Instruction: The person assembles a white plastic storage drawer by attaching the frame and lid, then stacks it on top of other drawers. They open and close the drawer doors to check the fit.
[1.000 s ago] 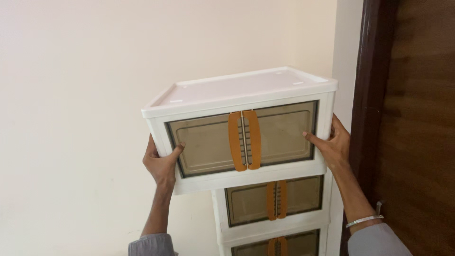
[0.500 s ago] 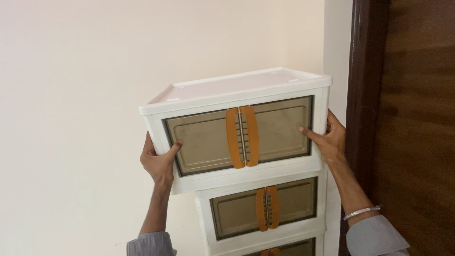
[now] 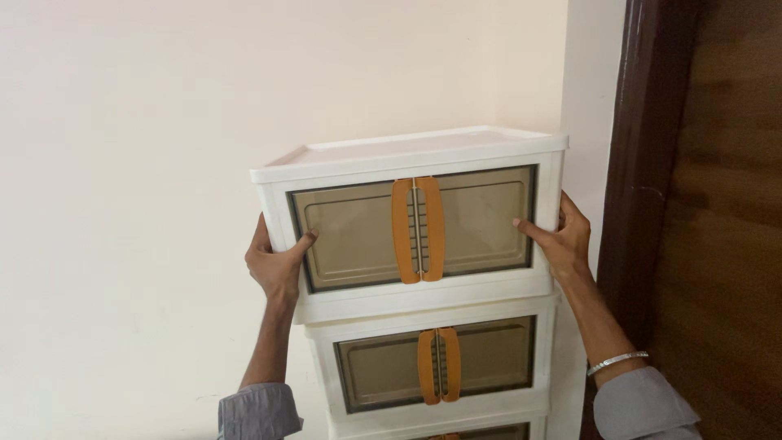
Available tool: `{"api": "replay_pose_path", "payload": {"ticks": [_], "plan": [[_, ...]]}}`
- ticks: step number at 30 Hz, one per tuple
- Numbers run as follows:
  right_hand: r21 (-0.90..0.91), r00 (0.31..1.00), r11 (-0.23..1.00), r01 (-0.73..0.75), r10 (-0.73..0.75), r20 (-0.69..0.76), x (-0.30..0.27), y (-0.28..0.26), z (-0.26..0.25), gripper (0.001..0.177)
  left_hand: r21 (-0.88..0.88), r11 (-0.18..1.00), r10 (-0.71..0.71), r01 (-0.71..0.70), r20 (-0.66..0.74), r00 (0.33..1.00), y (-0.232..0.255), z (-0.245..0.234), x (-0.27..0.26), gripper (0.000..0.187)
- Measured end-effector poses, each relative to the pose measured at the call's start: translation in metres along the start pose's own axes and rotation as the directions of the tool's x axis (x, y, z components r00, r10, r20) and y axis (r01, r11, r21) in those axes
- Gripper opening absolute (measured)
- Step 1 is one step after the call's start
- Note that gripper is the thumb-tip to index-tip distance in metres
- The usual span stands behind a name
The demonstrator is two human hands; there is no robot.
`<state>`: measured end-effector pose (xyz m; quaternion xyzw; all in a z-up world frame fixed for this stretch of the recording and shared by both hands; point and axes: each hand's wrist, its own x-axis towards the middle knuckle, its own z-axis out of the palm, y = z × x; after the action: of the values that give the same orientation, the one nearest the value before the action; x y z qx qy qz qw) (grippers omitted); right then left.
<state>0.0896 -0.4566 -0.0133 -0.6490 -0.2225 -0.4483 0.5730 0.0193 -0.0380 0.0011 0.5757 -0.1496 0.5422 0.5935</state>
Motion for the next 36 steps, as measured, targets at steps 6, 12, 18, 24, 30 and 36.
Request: {"api": "replay_pose_path", "payload": {"ticks": [6,12,18,24,30,36], "plan": [[-0.018,0.998,0.998,-0.064,0.064,-0.001,0.009,0.009,0.0,0.066,0.018,1.0,-0.001,0.001,-0.002,1.0,-0.011,0.007,0.002,0.056],[-0.035,0.997,0.997,-0.076,0.076,0.005,0.011,0.013,-0.003,0.064,0.03,1.0,0.01,-0.01,-0.006,1.0,-0.014,0.014,0.002,0.057],[0.018,0.998,0.998,-0.055,0.054,0.028,0.004,0.018,-0.006,0.066,-0.005,1.0,0.027,-0.027,0.006,1.0,-0.012,0.016,-0.004,0.06],[0.062,0.999,0.998,0.0,-0.002,0.047,0.005,0.022,-0.007,0.064,0.014,1.0,0.022,-0.022,0.012,1.0,-0.013,0.017,-0.003,0.057],[0.082,0.999,0.997,0.001,-0.004,0.041,0.004,0.025,-0.009,0.066,0.026,0.999,0.036,-0.036,0.004,0.999,-0.013,0.02,-0.002,0.057],[0.067,1.0,0.998,0.01,-0.011,0.025,0.004,0.026,-0.013,0.065,0.028,0.999,0.042,-0.042,0.004,0.999,-0.009,0.024,-0.003,0.057]]}}
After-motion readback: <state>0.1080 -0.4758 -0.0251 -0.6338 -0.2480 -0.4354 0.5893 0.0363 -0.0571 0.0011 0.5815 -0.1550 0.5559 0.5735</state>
